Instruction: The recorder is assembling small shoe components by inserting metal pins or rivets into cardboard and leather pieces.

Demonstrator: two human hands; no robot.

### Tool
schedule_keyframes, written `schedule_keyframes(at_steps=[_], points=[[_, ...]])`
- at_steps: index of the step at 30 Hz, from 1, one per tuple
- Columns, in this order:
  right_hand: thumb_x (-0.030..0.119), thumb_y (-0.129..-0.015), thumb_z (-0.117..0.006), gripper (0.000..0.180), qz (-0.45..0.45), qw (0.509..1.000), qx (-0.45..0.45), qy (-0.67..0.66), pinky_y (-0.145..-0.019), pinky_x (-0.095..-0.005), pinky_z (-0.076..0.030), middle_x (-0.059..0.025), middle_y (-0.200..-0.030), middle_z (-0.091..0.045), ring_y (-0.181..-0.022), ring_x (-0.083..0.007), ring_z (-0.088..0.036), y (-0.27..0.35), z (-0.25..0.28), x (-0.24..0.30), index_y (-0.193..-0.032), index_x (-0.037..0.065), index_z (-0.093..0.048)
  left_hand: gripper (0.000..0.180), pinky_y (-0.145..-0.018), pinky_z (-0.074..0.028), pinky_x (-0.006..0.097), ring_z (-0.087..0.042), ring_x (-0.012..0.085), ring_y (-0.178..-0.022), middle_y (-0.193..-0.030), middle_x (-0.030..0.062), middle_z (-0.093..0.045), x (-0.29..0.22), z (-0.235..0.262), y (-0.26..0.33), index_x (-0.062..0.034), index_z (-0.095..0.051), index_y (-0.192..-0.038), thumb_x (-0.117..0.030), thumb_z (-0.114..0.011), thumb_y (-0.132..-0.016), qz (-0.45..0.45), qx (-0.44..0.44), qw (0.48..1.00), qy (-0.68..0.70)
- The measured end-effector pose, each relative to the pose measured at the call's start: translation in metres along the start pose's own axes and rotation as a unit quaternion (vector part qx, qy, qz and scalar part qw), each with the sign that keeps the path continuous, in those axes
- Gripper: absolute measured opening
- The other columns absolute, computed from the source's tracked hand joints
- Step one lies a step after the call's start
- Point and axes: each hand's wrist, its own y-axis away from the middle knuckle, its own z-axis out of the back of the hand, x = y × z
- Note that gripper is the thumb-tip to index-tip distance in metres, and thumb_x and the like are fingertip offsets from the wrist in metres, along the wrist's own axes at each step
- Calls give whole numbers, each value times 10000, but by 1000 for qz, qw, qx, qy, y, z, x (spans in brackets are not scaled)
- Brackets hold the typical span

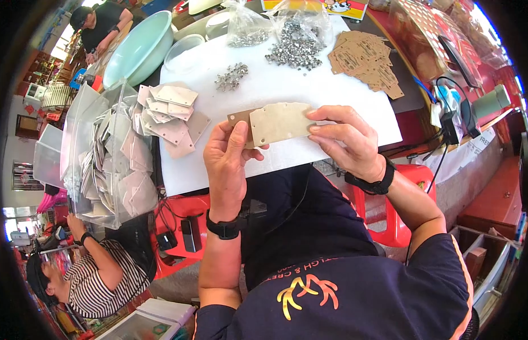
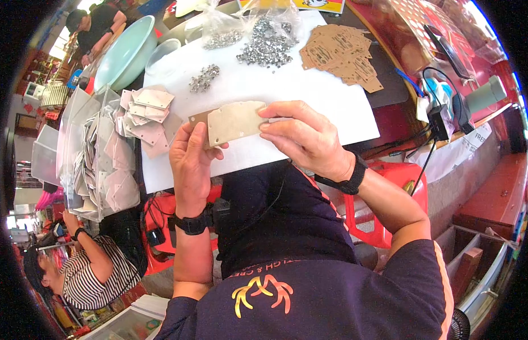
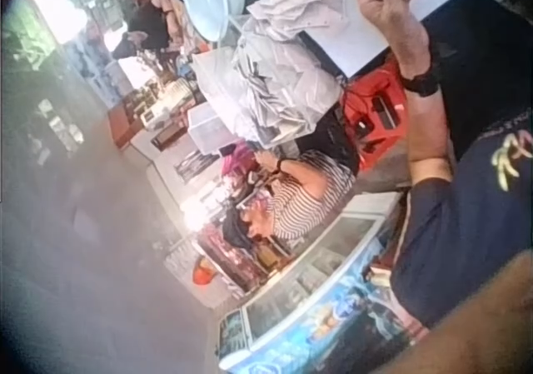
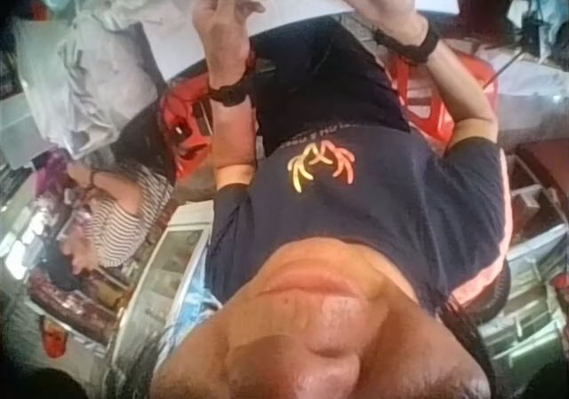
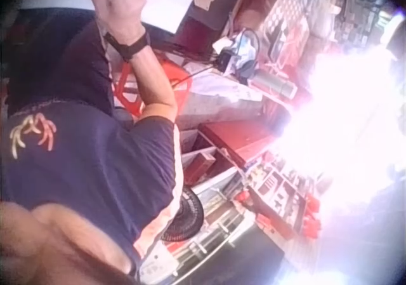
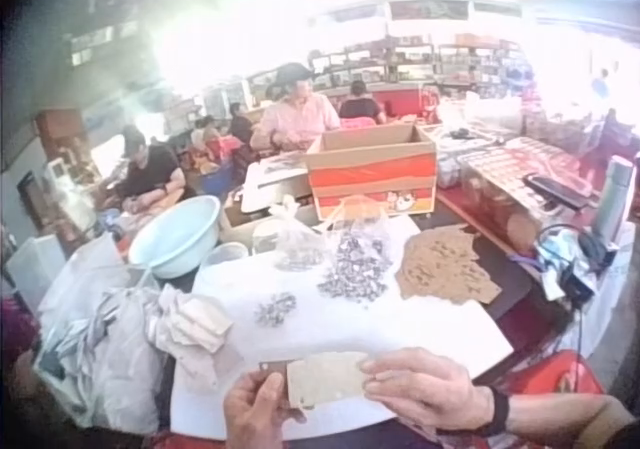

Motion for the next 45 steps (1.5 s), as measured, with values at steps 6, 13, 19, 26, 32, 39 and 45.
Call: schedule_keyframes(at_steps=[6,13,19,26,32,39,45], points=[[1,-756,-757,200,18,1000,18,6,-720,-336,-550,-121,-1029,-659,-878,-262,-669,1,-2,0,-931,20,-661,217,-562,-532,263,-676,175,-718,-959,109,-685,-3,0,0,2,-573,-1112,-177,-578,-990,-28,8,1000,10],[31,-711,-775,218,45,997,53,27,-634,-324,-526,-74,-977,-647,-754,-219,-646,1,-8,0,-900,49,-666,226,-591,-558,270,-688,188,-778,-1013,118,-670,2,-8,0,6,-554,-1144,-164,-566,-995,-39,25,998,32],[46,-678,-756,227,63,994,79,35,-619,-324,-516,-58,-948,-646,-731,-212,-631,-4,-13,4,-887,64,-670,196,-632,-584,289,-675,172,-891,-1084,111,-655,13,-6,-3,-22,-550,-1144,-148,-553,-994,-48,15,997,60],[21,-832,-700,150,-22,999,-28,15,-633,-282,-506,-72,-855,-653,-723,-180,-634,-14,-4,-5,-972,40,-652,201,-592,-560,261,-688,196,-792,-1005,135,-680,9,-1,-4,-11,-554,-1143,-152,-541,-1000,-36,-2,999,-5],[150,-960,-632,166,-383,885,-3,-265,-612,-202,-465,9,-766,-613,-649,-47,-560,-22,0,-11,-1030,0,-622,244,-567,-543,254,-690,199,-752,-959,130,-695,3,-10,0,4,-568,-1156,-187,-508,-1016,-31,10,999,-37],[169,-955,-642,187,-426,860,33,-278,-608,-192,-464,11,-760,-620,-645,-38,-560,-19,0,-18,-1030,-2,-639,296,-574,-560,270,-692,197,-765,-960,136,-682,4,-13,1,34,-550,-1176,-214,-468,-1037,-13,52,998,-29],[174,-939,-661,184,-406,877,36,-256,-580,-185,-449,24,-743,-622,-626,-26,-556,-20,-6,-16,-1001,0,-657,294,-571,-552,266,-697,209,-745,-966,137,-699,4,-18,4,10,-571,-1150,-236,-456,-1037,-4,37,999,-21]])
